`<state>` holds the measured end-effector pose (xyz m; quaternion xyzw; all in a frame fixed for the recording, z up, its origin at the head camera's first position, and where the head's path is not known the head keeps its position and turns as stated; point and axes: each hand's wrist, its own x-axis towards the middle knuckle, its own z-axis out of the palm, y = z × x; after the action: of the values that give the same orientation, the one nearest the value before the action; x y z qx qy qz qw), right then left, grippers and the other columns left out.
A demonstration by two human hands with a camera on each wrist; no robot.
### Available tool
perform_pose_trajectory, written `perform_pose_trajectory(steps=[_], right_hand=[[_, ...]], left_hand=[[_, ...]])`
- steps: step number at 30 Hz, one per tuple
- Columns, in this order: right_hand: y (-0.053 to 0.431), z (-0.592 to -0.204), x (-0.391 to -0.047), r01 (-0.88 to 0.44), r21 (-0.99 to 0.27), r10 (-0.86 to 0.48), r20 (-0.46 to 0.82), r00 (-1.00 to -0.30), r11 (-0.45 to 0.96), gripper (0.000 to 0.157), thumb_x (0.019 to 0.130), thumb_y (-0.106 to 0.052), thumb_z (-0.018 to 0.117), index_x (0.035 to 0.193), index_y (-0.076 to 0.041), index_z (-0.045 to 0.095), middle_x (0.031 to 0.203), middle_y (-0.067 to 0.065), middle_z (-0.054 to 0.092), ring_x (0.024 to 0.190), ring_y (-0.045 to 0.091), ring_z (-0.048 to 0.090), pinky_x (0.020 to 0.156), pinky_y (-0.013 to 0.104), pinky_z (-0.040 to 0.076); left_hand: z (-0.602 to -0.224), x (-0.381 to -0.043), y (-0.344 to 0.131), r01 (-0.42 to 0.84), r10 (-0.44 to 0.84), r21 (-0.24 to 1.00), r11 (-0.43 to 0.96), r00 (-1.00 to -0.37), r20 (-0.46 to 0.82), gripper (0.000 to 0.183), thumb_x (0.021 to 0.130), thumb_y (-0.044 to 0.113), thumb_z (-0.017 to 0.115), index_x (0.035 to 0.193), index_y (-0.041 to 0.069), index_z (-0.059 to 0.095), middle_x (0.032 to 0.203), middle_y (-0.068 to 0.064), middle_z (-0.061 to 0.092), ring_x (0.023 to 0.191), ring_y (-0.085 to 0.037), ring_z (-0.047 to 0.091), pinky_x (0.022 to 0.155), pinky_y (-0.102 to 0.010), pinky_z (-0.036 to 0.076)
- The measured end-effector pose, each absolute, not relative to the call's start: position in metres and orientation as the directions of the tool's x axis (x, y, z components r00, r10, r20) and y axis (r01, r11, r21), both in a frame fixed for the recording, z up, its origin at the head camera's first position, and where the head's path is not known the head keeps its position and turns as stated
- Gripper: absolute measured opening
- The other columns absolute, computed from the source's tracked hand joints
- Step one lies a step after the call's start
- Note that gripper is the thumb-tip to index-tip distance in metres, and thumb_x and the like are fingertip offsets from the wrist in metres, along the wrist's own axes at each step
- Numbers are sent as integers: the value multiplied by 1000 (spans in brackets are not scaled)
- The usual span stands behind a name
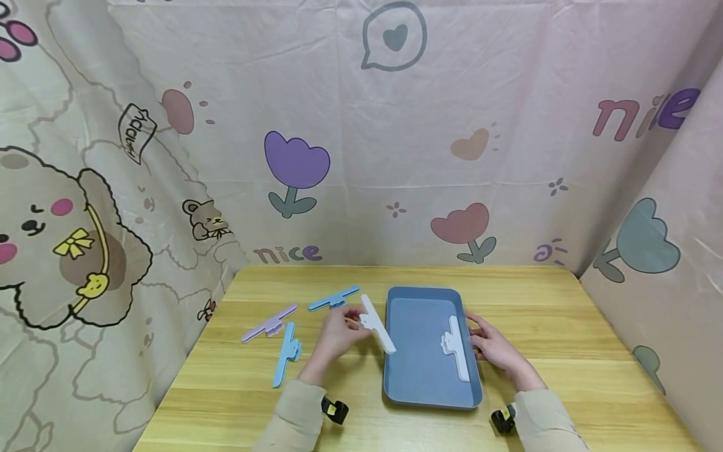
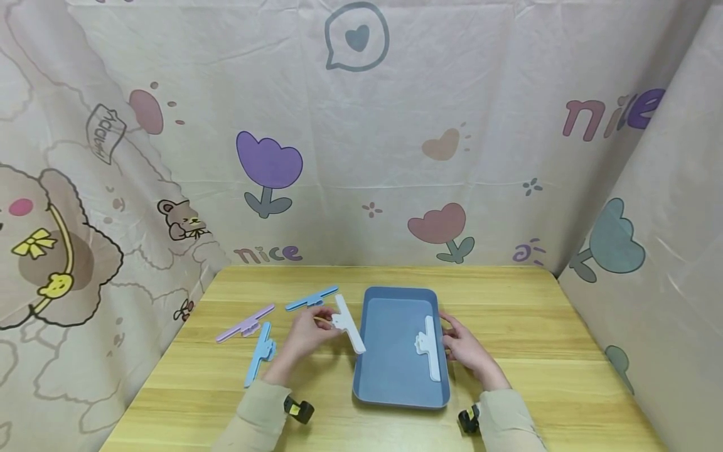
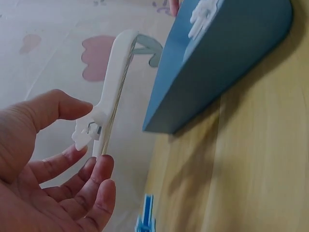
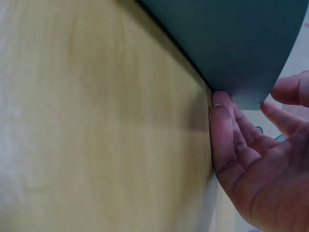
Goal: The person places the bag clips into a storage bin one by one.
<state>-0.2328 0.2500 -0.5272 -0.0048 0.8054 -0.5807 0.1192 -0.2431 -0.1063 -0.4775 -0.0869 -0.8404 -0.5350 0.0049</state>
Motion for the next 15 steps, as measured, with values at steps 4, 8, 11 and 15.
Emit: perform_pose_trajectory(steps=[4, 8, 11, 15], right_hand=[[250, -527, -232, 131, -941, -154, -186, -970, 312, 61, 96, 1, 44, 154, -4, 24, 130, 33, 48, 97, 28, 60, 74, 40, 55], [251, -527, -232, 130, -942, -153, -184, -971, 310, 62, 96, 1, 44, 154, -4, 24, 131, 34, 47, 97, 28, 59, 73, 39, 55], [251, -527, -233, 124, -943, -153, -178, -972, 309, 62, 96, 1, 44, 154, -4, 24, 130, 33, 48, 97, 28, 60, 73, 38, 55], [250, -527, -233, 124, -944, -157, -178, -971, 306, 63, 96, 2, 44, 154, -5, 24, 130, 32, 48, 97, 27, 60, 73, 36, 55]], left_hand=[[-473, -241, -92, 171, 164, 898, 406, -980, 112, 41, 71, 4, 84, 107, -4, 66, 91, -10, 61, 74, -17, 58, 64, -27, 53], [-469, -244, -78, 195, 194, 880, 433, -974, 120, 40, 70, 5, 84, 106, -1, 67, 88, -6, 60, 72, -15, 57, 61, -24, 52], [-466, -247, -68, 206, 212, 866, 456, -970, 119, 37, 71, 7, 84, 103, 2, 67, 87, -5, 59, 71, -15, 55, 58, -24, 51], [-464, -250, -55, 196, 232, 861, 470, -968, 93, 35, 72, 8, 85, 100, 5, 66, 88, -6, 59, 72, -16, 54, 57, -24, 50]])
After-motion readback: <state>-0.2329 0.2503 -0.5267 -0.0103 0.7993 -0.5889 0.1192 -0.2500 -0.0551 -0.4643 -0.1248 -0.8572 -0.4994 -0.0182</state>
